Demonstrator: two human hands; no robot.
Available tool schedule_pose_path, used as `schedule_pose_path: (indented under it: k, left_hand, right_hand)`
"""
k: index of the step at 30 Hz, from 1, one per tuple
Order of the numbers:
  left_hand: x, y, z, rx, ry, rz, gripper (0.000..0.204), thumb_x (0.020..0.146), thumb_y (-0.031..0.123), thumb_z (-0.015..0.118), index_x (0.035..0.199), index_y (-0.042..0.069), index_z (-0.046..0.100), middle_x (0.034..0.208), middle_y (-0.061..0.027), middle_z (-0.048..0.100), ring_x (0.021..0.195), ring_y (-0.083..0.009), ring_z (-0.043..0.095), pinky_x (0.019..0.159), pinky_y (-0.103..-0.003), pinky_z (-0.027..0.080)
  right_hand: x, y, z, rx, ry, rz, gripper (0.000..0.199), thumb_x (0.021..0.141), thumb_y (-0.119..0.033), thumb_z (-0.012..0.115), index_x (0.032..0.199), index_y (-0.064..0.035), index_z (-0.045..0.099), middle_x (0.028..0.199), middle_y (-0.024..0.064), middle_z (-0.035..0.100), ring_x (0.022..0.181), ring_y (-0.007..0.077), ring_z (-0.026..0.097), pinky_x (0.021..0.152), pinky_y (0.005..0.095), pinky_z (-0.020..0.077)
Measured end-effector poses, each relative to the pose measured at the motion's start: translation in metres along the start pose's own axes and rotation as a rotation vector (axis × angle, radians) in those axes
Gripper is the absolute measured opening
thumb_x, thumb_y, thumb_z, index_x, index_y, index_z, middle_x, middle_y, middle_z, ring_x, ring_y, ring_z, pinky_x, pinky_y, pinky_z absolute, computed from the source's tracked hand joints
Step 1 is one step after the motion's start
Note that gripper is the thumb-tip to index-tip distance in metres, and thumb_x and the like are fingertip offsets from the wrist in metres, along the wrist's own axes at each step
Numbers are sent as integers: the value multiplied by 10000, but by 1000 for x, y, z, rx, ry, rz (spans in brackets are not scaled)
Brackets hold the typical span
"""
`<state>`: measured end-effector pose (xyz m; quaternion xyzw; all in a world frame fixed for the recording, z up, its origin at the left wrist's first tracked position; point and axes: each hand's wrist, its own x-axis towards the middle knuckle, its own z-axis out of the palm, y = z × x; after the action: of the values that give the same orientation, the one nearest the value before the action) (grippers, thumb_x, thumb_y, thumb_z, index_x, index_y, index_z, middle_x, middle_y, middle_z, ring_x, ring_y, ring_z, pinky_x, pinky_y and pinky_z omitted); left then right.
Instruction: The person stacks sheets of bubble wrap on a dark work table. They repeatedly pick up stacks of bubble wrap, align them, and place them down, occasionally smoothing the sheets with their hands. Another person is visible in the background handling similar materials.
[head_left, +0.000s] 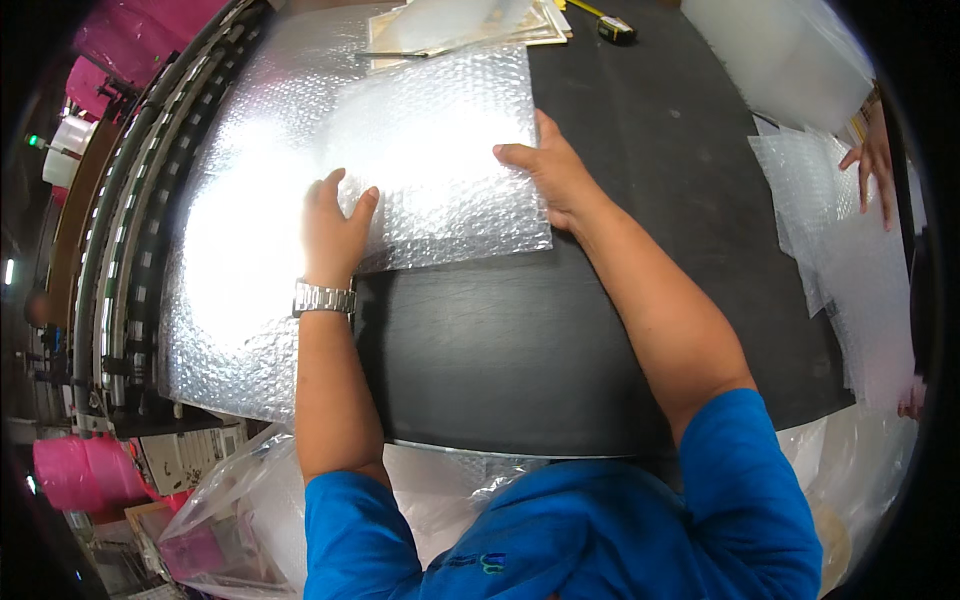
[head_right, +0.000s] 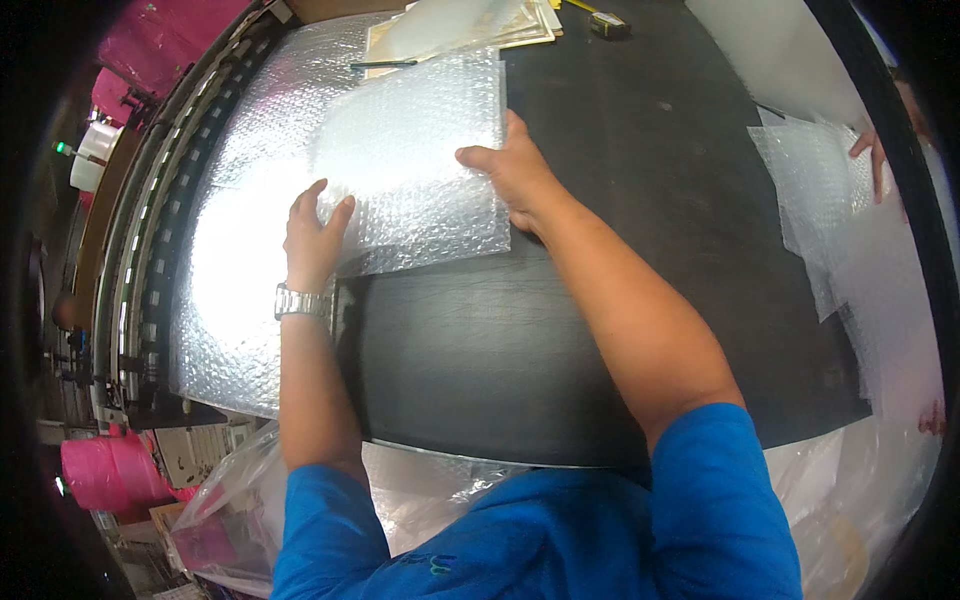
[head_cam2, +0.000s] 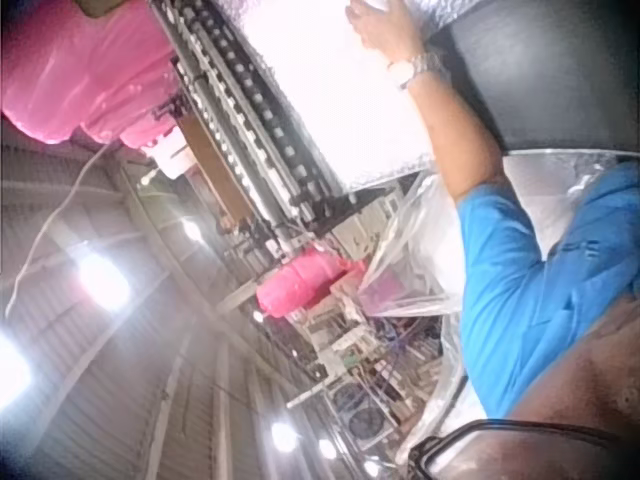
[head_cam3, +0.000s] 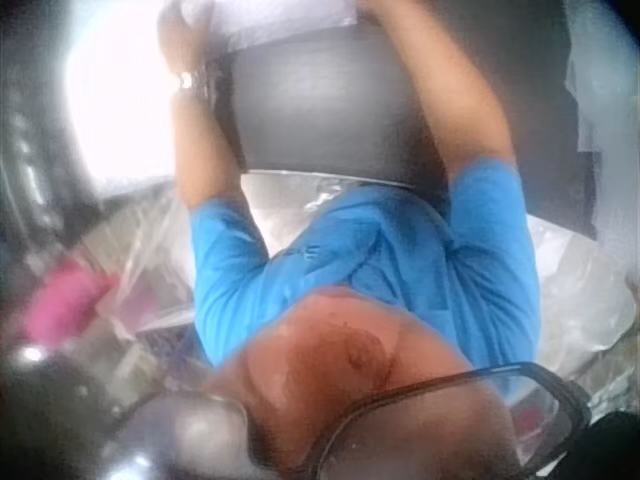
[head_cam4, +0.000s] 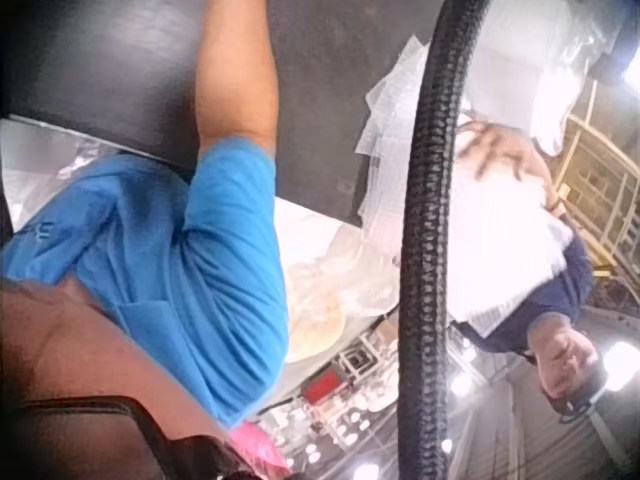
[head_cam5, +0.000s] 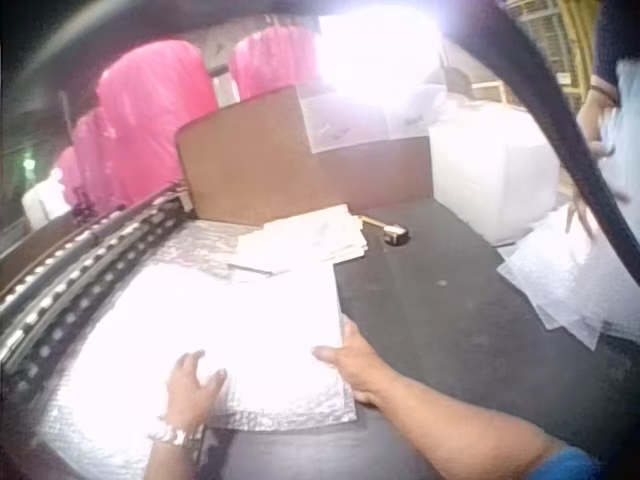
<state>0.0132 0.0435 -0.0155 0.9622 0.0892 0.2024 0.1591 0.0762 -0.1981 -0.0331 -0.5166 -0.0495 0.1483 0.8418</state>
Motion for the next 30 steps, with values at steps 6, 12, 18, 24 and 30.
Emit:
schedule_pose_path:
  k: [6,12,18,24,30]
  left_hand:
    - [3,-2,-7,-171,333,125,381,810,283,594,1101,40,550,1075,-163,546,961,-257,523,794,-361,434]
    - [-2,13,-14,-735,292,-81,224,838,191,571,953,0,592,804,-31,578,644,-79,456,584,-228,392]
    - [-5,18,-20,-759,273,-68,213,859,170,547,937,-26,582,862,-58,588,796,-117,505,737,-254,404]
    - [-3,15,-12,-784,314,18,153,853,147,559,892,3,593,730,4,572,564,-32,417,498,-186,350]
    - [-3,13,-11,-791,307,22,149,856,137,556,896,-1,593,724,11,565,575,-30,419,506,-183,348]
  right_hand:
    - [3,-3,-5,11,29,50,877,752,-54,644,1379,2,33,1282,260,348,1111,329,460,851,427,463]
    - [4,-2,-5,-68,79,52,938,749,-105,667,1386,6,-13,1329,291,260,1190,351,376,886,446,437]
    - [0,-5,-2,-17,37,35,928,754,-102,658,1382,15,-16,1319,290,274,1156,349,417,858,433,461]
    - [2,-4,-4,-42,56,36,921,759,-90,648,1381,17,-23,1311,294,285,1135,345,439,849,423,469]
    - [2,-4,-2,-34,42,41,935,754,-99,654,1380,20,-30,1315,304,271,1162,349,411,859,415,461]
